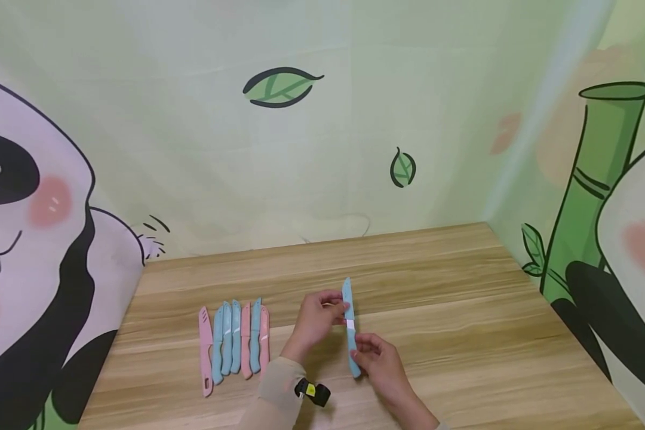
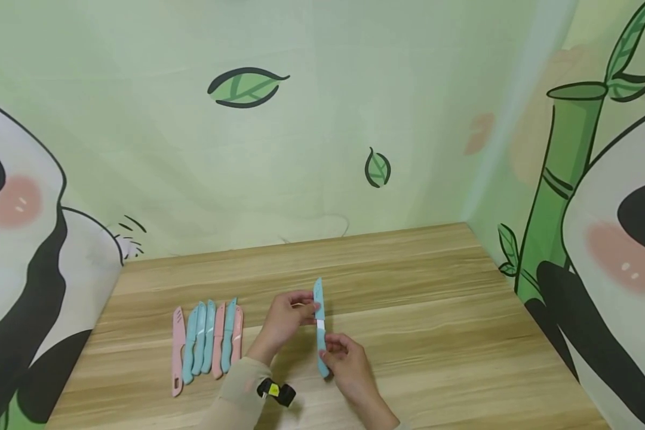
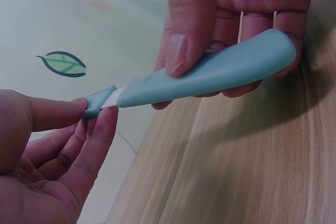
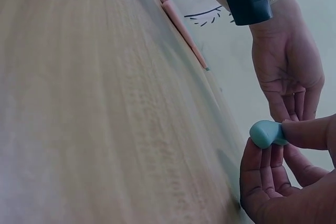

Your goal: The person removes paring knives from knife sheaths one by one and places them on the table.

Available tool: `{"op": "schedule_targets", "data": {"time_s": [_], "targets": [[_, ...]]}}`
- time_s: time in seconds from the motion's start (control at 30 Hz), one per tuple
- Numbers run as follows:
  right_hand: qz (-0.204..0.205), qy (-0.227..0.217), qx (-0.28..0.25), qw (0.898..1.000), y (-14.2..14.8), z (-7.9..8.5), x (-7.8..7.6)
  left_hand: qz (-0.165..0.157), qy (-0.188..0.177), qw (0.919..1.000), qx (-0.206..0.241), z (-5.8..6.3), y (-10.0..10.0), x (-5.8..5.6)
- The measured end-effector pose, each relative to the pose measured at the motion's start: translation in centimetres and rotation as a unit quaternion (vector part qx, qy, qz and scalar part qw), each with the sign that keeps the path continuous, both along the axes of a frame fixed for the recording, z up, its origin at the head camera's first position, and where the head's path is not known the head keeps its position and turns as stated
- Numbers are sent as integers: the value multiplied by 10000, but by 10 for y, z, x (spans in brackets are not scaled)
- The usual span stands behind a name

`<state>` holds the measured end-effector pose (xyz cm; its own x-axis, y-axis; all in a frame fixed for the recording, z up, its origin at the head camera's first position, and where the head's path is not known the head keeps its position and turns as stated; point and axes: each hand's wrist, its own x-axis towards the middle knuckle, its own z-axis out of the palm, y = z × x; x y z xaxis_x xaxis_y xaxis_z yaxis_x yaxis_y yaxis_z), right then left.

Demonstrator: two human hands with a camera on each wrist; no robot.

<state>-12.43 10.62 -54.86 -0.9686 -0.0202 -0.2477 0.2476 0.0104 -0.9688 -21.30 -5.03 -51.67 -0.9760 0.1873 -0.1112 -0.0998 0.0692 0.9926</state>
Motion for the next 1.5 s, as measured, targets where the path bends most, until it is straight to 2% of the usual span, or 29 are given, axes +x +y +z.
{"op": "schedule_targets", "data": {"time_s": [0.33, 1.07, 1.3, 1.5], "targets": [[117, -97, -26, 9999, 0, 0, 6, 109, -29, 9999, 58, -3, 0, -4], [379, -122, 62, 9992, 2, 5, 19, 472, -138, 9986, 214, 6, -3, -8], [374, -159, -34, 9992, 4, 4, 23, 609, -111, 9970, 458, 7, -4, -11], [553, -224, -137, 9981, 5, 3, 25, 659, -93, 9968, 432, 7, -3, -12]]}}
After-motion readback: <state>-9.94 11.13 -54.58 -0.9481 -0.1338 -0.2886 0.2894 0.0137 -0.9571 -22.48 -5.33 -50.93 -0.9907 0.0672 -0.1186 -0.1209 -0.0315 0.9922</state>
